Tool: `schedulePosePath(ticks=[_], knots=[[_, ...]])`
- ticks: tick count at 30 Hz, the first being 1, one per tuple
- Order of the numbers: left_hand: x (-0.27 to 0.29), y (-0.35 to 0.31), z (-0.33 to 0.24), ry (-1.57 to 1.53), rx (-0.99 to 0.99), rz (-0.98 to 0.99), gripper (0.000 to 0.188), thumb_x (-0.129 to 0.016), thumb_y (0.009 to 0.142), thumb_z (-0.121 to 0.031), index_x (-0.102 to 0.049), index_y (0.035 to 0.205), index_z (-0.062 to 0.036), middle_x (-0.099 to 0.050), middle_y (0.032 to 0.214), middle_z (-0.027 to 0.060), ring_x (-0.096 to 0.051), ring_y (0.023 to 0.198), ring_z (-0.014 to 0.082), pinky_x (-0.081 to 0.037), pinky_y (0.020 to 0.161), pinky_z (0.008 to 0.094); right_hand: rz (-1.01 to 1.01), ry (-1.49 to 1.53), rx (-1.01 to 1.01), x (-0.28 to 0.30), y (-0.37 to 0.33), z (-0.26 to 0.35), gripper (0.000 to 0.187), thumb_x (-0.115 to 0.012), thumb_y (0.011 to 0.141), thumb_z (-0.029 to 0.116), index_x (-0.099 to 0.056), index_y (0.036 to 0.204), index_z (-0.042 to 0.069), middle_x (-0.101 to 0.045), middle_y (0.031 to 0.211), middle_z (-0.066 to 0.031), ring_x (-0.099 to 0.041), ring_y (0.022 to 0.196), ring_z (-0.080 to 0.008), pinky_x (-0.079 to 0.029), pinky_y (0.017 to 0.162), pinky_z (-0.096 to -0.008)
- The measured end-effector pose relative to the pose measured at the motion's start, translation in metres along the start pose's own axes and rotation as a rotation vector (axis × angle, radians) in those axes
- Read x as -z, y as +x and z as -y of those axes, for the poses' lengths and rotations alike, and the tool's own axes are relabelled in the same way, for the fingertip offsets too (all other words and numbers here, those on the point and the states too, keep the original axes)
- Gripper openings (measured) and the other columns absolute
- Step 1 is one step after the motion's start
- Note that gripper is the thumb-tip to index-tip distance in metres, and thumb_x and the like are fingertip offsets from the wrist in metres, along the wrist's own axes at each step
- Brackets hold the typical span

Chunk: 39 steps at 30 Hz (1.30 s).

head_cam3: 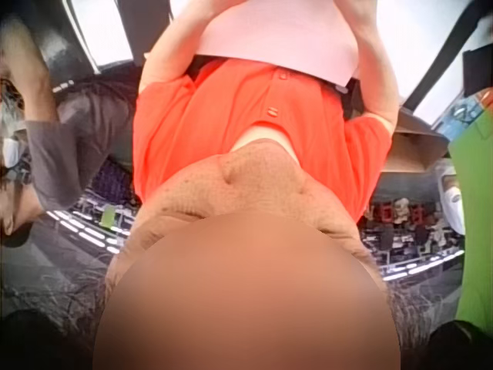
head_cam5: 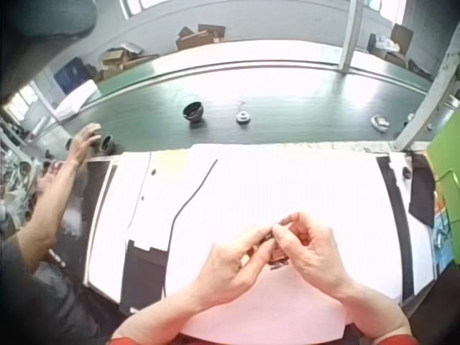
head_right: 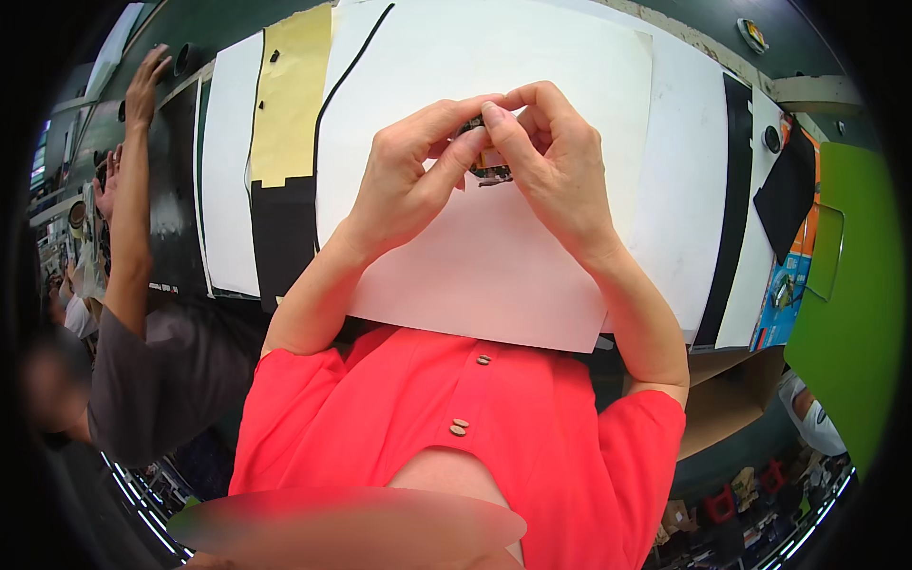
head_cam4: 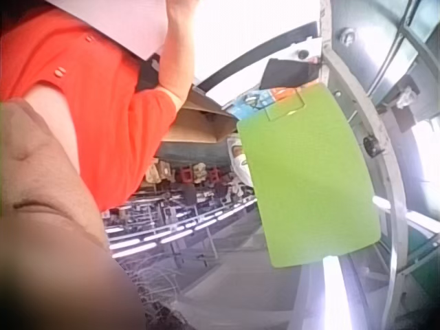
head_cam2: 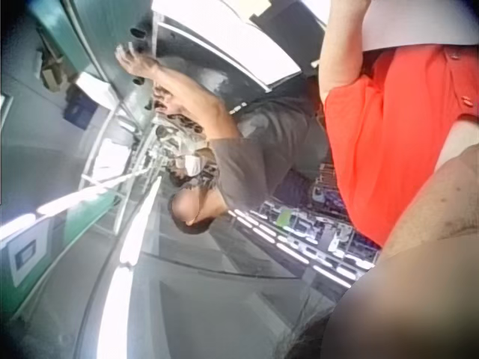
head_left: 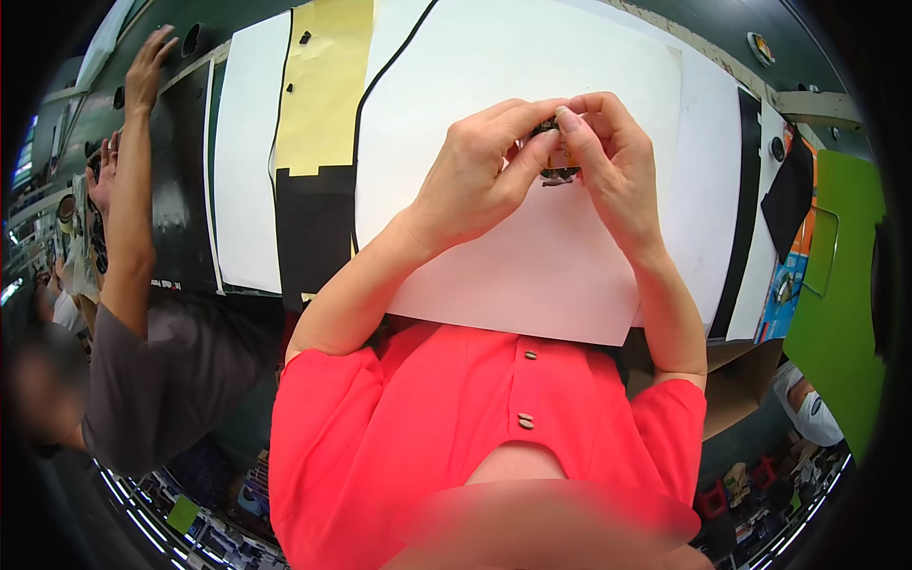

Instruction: The person assembles small electronic components by hand, fitting them into a circuit board and component housing at a workbench.

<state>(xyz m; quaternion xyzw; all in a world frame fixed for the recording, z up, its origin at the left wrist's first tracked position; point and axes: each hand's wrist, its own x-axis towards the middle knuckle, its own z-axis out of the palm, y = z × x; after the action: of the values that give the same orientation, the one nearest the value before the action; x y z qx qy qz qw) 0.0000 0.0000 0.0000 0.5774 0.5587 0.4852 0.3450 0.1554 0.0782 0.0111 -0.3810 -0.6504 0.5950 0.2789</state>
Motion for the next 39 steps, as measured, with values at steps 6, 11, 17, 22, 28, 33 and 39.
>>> schedulePosePath(ticks=[6,11,17,22,28,33,39], knots=[[-0.009,-0.001,0.003,-0.117,-0.002,-0.131,0.024,-0.060,0.097,-0.004,-0.069,0.119,0.0027,-0.072,0.090,0.0121,-0.068,0.071,0.0169,-0.054,0.063,0.0291,-0.032,-0.020,0.029,-0.002,0.000,-0.007,0.021,-0.063,0.103,0.020,-0.061,0.107,-0.001,-0.065,0.068,-0.0030,-0.065,0.067,-0.0073,-0.048,0.058,-0.0222],[-0.009,-0.003,0.002,-0.283,0.176,-0.155,0.023,-0.058,0.097,-0.006,-0.070,0.112,0.0062,-0.071,0.077,0.0085,-0.064,0.063,0.0094,-0.053,0.057,0.0243,-0.045,-0.006,0.049,-0.004,0.000,-0.011,0.020,-0.062,0.103,0.020,-0.059,0.107,0.001,-0.060,0.063,0.0000,-0.055,0.060,-0.0045,-0.044,0.055,-0.0229],[-0.009,-0.002,0.010,-0.366,0.167,-0.188,0.023,-0.056,0.097,-0.006,-0.071,0.110,0.0053,-0.070,0.076,0.0052,-0.064,0.067,0.0069,-0.054,0.058,0.0231,0.003,-0.031,0.043,-0.003,0.000,-0.009,0.019,-0.062,0.103,0.017,-0.061,0.113,0.001,-0.056,0.062,0.0010,-0.051,0.060,-0.0038,-0.043,0.056,-0.0220],[-0.011,-0.002,0.008,-0.399,0.188,-0.189,0.022,-0.056,0.098,-0.007,-0.071,0.109,0.0051,-0.070,0.078,0.0052,-0.064,0.068,0.0068,-0.054,0.059,0.0232,0.071,0.014,0.072,0.002,0.000,-0.009,0.019,-0.061,0.102,0.013,-0.061,0.117,0.001,-0.057,0.068,0.0013,-0.053,0.064,-0.0039,-0.045,0.058,-0.0217],[-0.012,-0.003,0.010,-0.402,0.174,-0.213,0.021,-0.055,0.097,-0.006,-0.070,0.107,0.0051,-0.070,0.078,0.0050,-0.064,0.070,0.0065,-0.053,0.061,0.0230,0.108,0.038,0.059,0.002,-0.002,-0.006,0.022,-0.059,0.100,0.007,-0.060,0.121,0.002,-0.057,0.072,0.0011,-0.054,0.068,-0.0042,-0.047,0.061,-0.0214],[-0.016,-0.006,0.015,-0.335,0.095,-0.239,0.021,-0.057,0.094,-0.005,-0.070,0.107,0.0039,-0.068,0.075,0.0035,-0.059,0.067,0.0059,-0.049,0.059,0.0236,0.121,0.049,0.070,0.003,-0.003,-0.006,0.024,-0.055,0.097,0.003,-0.060,0.121,0.002,-0.056,0.073,0.0009,-0.054,0.069,-0.0048,-0.046,0.062,-0.0221],[-0.015,-0.006,0.012,-0.194,0.090,-0.218,0.018,-0.059,0.091,-0.005,-0.071,0.102,0.0024,-0.067,0.073,0.0037,-0.057,0.062,0.0073,-0.048,0.057,0.0254,0.116,0.137,-0.036,0.003,0.001,-0.013,0.024,-0.050,0.095,0.008,-0.063,0.115,0.002,-0.056,0.074,0.0011,-0.052,0.069,-0.0048,-0.042,0.060,-0.0218]])
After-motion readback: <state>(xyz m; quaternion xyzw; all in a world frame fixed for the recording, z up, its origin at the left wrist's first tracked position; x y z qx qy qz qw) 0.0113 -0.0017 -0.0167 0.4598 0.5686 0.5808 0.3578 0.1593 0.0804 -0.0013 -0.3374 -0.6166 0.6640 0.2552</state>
